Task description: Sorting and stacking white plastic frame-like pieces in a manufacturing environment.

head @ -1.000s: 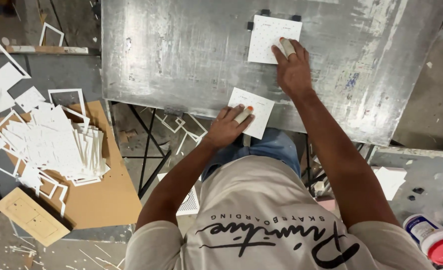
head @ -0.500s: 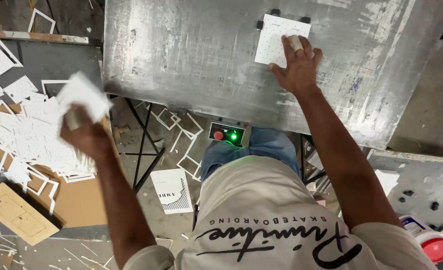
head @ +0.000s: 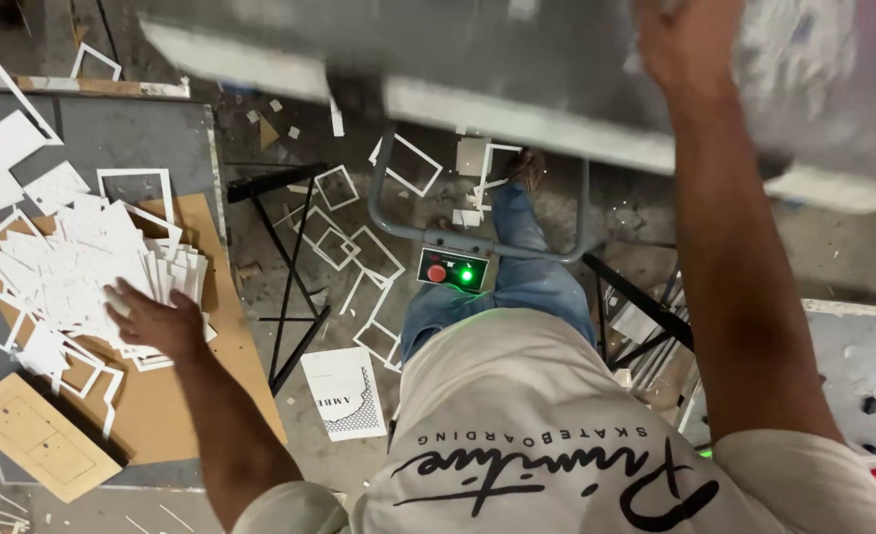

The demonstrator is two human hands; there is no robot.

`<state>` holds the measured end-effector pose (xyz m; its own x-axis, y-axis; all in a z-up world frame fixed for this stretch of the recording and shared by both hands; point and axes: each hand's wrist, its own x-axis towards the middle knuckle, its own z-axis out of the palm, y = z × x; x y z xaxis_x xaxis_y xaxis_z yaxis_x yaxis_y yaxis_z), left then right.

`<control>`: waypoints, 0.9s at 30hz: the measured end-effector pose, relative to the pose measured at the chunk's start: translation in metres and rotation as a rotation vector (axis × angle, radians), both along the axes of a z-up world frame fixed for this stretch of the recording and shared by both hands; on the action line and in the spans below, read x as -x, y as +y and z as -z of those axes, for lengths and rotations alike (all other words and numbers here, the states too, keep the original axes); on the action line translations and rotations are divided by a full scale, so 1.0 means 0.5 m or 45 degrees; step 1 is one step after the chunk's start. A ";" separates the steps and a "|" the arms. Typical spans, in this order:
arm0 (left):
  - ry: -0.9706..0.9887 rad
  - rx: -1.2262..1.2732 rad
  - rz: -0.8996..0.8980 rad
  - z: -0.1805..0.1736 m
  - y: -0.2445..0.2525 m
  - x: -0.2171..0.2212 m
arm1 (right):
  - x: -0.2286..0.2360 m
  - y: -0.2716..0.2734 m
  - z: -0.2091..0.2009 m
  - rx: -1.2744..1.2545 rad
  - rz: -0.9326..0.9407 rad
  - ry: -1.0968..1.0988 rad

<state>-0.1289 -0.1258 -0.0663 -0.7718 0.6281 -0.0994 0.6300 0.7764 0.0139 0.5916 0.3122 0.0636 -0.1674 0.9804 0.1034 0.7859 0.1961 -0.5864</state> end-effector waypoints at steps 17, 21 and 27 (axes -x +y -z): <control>-0.727 -0.122 1.029 0.054 0.129 -0.490 | -0.517 -0.964 0.302 1.171 1.512 -0.534; -0.734 -0.102 1.045 0.051 0.150 -0.505 | -0.563 -1.074 0.353 1.233 1.660 -0.701; -0.726 -0.095 1.064 0.051 0.213 -0.488 | -0.669 -1.184 0.461 1.047 1.465 -0.865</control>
<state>0.1152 -0.0195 -0.0917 0.0676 0.9648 -0.2540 0.8554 0.0749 0.5125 0.9263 -0.2797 -0.1668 0.8898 0.3572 -0.2841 0.4341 -0.8544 0.2855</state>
